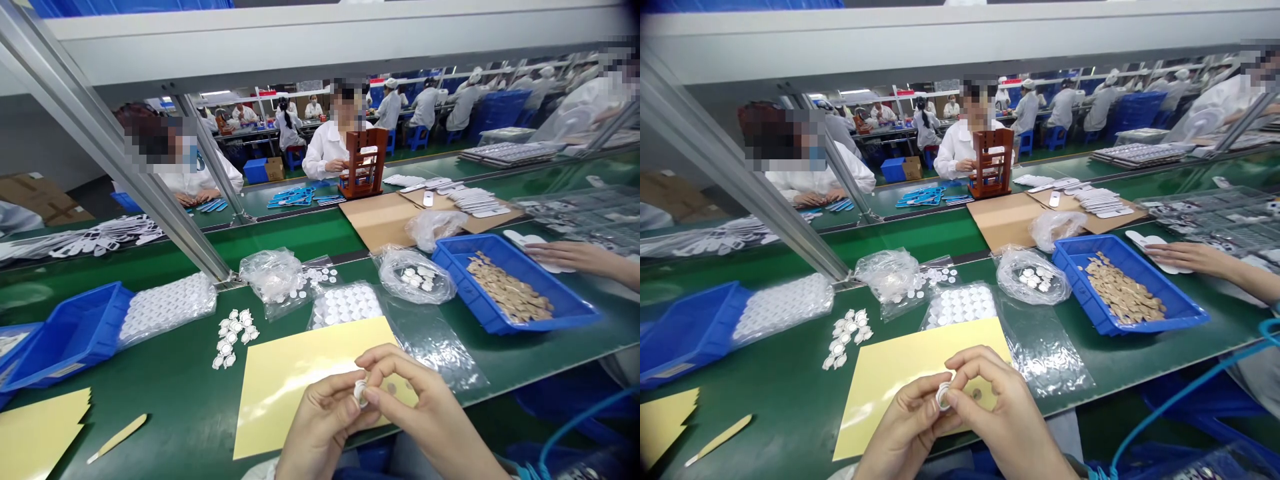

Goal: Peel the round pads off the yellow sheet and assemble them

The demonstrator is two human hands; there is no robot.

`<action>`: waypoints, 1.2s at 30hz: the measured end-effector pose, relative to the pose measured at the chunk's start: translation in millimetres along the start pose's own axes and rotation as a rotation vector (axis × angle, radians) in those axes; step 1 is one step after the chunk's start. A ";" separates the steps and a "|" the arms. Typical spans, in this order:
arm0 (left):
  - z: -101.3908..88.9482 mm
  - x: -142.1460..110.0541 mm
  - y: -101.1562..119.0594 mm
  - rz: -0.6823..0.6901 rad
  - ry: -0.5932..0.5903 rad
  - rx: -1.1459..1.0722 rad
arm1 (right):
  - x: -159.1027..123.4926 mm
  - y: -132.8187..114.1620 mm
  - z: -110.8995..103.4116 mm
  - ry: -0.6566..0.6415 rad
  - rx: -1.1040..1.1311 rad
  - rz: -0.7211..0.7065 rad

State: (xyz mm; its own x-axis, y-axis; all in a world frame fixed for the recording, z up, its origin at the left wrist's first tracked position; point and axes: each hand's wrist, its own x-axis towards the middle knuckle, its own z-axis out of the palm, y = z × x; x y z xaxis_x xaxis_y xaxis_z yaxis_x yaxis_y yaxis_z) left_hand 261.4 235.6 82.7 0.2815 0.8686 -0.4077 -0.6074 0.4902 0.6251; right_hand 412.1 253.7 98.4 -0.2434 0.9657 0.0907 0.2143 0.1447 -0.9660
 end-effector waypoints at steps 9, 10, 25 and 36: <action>-1.1 0.0 -0.5 0.020 0.013 0.042 | -1.2 -1.0 1.3 0.020 -0.027 -0.019; -1.4 -0.2 -0.7 0.020 0.012 0.046 | -1.2 -0.8 1.8 0.024 -0.033 -0.026; 1.5 -5.2 -1.3 0.092 -0.067 0.010 | -5.8 -2.1 9.0 0.015 0.089 -0.131; 6.4 -10.2 -5.9 0.142 0.062 -0.051 | -17.9 7.6 31.3 0.228 -0.076 -0.377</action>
State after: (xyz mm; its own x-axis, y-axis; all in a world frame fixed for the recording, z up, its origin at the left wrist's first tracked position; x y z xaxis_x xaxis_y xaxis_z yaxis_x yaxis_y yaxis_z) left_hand 266.9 224.3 87.4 0.1447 0.9221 -0.3589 -0.6751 0.3572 0.6455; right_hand 388.5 230.8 81.9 -0.1050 0.8642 0.4920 0.2214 0.5027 -0.8356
